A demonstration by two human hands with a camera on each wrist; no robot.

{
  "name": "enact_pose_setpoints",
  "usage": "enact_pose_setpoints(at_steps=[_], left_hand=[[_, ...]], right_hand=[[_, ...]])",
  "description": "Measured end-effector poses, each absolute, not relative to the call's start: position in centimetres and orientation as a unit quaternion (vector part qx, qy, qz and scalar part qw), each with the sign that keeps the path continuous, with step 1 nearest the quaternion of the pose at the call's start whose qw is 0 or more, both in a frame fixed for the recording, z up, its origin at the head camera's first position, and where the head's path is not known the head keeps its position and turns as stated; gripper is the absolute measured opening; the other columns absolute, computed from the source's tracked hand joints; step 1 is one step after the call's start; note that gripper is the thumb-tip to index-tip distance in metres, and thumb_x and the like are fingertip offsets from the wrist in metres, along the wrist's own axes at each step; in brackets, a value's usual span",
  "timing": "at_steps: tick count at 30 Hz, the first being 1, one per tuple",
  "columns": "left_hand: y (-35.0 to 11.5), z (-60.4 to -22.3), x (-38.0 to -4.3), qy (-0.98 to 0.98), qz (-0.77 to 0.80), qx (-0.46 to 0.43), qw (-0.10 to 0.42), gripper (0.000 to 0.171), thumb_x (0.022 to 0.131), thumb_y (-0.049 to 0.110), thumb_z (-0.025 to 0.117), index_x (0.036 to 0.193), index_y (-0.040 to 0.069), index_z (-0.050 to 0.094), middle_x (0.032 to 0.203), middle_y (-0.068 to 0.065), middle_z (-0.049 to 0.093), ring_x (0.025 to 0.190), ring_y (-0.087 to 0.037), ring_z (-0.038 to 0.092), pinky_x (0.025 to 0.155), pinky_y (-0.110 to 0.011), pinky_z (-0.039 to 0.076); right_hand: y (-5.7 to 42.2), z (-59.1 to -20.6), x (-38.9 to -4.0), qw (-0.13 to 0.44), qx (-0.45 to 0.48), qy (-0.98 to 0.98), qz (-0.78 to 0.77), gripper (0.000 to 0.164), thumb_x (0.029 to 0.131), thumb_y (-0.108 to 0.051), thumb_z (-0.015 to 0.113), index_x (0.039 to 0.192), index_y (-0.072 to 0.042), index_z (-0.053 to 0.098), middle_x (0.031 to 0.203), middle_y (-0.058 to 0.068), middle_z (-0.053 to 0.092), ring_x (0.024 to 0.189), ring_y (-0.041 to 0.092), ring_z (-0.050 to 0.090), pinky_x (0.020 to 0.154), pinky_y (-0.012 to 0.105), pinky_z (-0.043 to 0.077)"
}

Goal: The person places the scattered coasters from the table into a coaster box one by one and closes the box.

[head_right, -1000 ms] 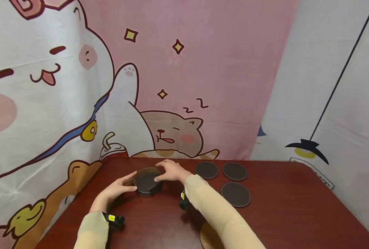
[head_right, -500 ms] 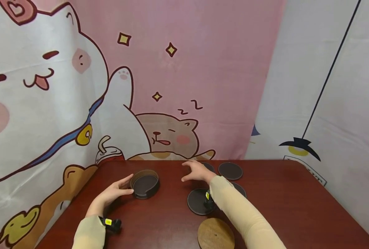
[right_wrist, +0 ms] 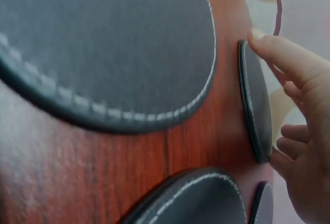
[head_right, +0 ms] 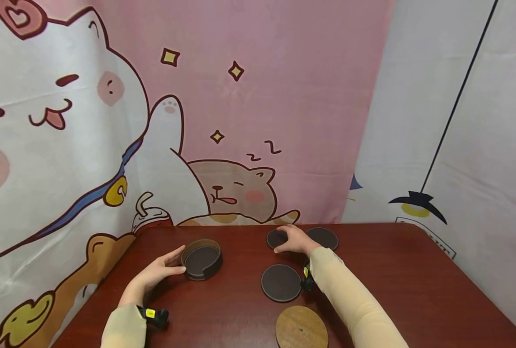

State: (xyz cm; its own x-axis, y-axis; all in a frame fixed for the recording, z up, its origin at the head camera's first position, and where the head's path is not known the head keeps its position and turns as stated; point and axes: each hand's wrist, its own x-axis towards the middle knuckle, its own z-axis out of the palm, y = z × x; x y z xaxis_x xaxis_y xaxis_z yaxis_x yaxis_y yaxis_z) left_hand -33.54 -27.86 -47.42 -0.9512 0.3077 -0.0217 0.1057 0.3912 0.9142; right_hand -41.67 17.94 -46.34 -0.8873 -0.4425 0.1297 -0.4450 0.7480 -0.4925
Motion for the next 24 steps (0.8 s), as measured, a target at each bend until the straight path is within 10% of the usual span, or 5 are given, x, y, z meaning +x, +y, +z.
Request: enact_pose_setpoints(at_steps=[24], left_hand=[[-27.98,-47.48,-33.69,0.821,0.548,0.127,0.1,0.08,0.087,0.019,0.073,0.153,0.01,0.029,0.153,-0.02,0.031,0.139,-0.039,0.032,0.11,-0.056,0.024]], right_hand=[[17.77,-47.02,-42.44,-0.02,0.202,-0.953,0.226,0.081,0.073,-0.044,0.081,0.137,-0.002,0.053,0.138,0.026,0.047,0.13,0.048,0.037,0.1,0.062,0.035]])
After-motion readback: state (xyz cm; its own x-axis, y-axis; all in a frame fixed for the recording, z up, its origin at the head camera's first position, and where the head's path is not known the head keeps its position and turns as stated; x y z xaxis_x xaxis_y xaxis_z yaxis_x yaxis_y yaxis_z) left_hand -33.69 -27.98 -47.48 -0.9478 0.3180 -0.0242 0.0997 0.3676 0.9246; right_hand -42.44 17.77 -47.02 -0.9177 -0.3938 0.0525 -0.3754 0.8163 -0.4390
